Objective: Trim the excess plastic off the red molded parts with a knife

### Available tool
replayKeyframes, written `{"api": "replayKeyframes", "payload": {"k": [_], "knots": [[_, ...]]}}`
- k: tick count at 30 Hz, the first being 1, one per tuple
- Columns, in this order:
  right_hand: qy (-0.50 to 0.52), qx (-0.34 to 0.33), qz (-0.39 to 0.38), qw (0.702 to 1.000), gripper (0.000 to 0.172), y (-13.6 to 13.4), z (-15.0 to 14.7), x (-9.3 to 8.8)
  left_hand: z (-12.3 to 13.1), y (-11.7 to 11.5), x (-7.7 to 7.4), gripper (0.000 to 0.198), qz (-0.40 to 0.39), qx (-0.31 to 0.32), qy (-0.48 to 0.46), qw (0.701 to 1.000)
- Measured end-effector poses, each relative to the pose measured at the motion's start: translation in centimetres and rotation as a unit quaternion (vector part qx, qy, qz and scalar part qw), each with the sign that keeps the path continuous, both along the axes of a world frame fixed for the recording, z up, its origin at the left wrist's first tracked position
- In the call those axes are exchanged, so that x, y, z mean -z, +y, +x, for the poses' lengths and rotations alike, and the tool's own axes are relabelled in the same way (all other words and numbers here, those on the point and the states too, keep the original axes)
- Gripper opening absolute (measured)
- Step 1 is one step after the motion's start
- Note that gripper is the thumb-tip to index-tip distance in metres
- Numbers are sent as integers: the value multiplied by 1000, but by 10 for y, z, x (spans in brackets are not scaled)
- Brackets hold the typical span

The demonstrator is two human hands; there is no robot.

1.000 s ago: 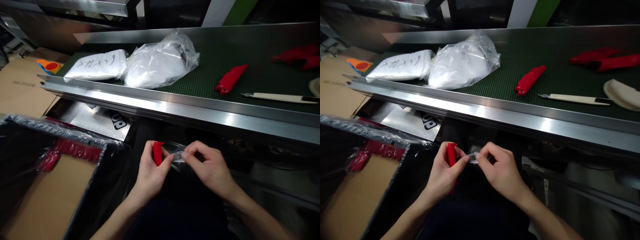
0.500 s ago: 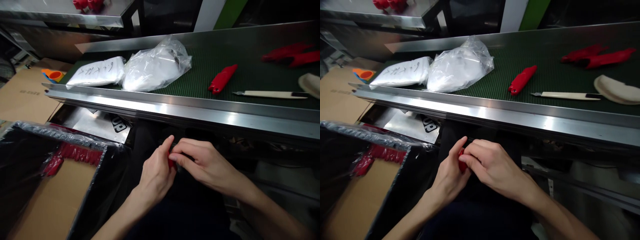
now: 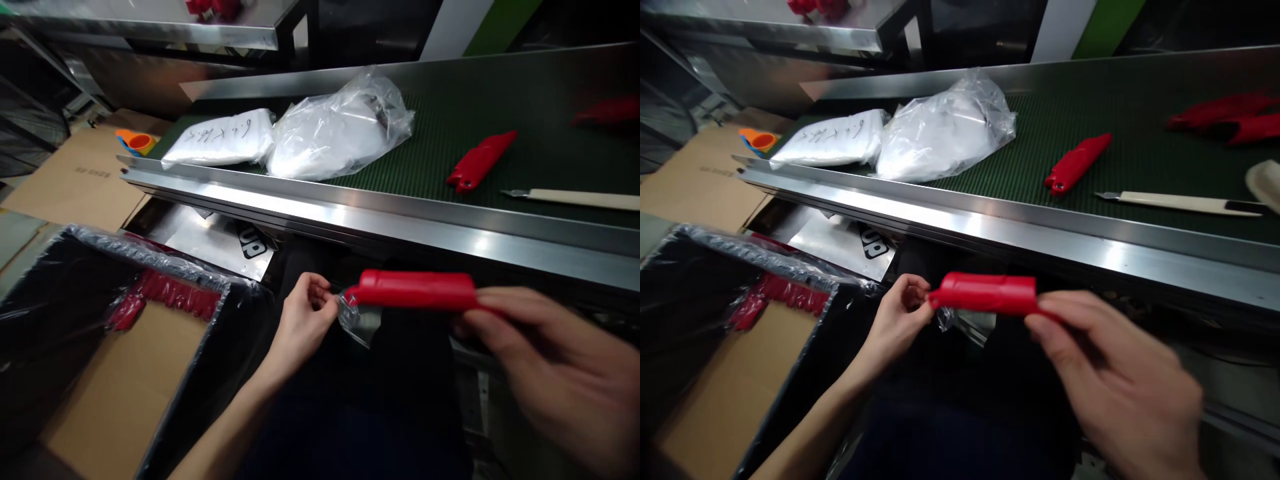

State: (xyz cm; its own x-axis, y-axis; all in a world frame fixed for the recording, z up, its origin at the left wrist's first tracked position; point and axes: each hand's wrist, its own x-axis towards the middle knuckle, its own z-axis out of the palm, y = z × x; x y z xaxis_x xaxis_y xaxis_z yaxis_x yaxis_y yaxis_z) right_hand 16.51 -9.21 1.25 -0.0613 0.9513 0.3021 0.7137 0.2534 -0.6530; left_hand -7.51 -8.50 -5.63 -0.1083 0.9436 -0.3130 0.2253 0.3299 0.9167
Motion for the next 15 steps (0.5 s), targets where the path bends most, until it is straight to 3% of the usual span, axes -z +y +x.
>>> {"api": "replayKeyframes", "payload": {"k": [5,10,15], "knots": [[-58,-149,79,984,20,-20,-14,2,0,3,-8,16,-45,-43,-78,995],[-118,-191,145,964,19,-17,-22,4,4,-2,-19,19,-79,-50,-143,985],[-164,-244,148,944,24,-27,-16,19,8,-3,-21,24,-76,-70,-180,978]]}}
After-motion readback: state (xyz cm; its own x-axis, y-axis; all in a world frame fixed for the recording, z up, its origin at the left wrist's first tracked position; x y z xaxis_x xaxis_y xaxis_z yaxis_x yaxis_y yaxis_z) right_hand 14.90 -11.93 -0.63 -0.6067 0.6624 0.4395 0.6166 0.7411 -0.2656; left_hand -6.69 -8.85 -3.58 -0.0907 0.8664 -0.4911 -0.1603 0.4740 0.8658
